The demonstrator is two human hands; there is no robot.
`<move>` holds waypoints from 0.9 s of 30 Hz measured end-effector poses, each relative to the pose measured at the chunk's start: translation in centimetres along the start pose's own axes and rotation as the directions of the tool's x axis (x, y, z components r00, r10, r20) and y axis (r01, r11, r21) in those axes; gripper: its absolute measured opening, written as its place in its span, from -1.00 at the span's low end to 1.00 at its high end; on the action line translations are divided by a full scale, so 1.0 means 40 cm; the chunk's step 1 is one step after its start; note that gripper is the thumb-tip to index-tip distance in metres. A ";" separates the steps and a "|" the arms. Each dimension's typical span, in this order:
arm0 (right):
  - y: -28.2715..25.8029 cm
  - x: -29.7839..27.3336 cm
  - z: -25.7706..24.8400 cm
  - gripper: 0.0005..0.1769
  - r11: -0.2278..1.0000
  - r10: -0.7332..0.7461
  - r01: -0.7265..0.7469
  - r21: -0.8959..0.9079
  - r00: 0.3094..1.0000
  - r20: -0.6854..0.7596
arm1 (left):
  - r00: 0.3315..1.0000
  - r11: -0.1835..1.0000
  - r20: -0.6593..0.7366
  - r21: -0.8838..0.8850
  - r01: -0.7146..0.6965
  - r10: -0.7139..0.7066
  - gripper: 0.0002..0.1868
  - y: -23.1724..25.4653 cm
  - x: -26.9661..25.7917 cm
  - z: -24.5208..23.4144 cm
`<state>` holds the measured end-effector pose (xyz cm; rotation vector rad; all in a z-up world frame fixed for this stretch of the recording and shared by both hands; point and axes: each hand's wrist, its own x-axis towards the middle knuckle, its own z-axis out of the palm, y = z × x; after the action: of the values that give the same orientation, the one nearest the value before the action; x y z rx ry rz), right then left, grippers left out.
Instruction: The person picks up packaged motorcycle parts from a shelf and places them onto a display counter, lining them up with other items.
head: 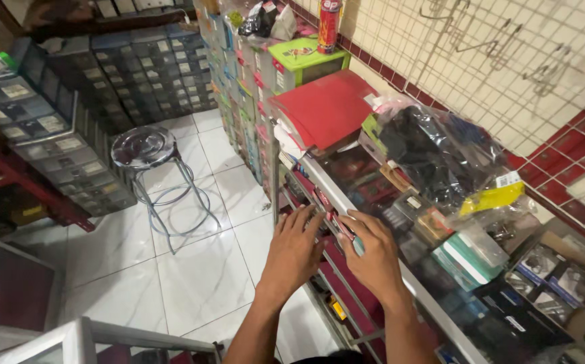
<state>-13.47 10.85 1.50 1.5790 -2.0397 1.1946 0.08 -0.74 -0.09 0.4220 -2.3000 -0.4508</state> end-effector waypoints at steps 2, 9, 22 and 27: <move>-0.006 0.024 0.024 -0.64 1.000 0.021 -0.021 0.000 1.000 0.008 | 1.000 1.000 0.006 0.014 -0.006 0.006 -0.37 -0.034 0.020 -0.007; 0.013 0.129 0.093 -0.64 1.000 -0.001 0.001 -0.016 1.000 -0.023 | 0.999 0.999 0.010 0.019 -0.034 0.034 -0.34 -0.120 0.098 -0.037; 0.085 0.437 0.078 -0.66 0.992 -0.098 0.075 -0.098 0.964 -0.246 | 0.981 0.980 0.003 0.053 -0.194 0.194 -0.38 -0.254 0.439 -0.019; 0.098 0.577 0.009 -0.64 0.975 -0.161 0.102 -0.197 0.938 -0.309 | 0.949 0.949 -0.026 0.022 -0.315 0.315 -0.40 -0.250 0.608 -0.006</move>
<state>-25.07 -4.35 15.00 1.3147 -1.7483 1.1039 -14.39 -19.97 10.47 0.0633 -2.2901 -0.2621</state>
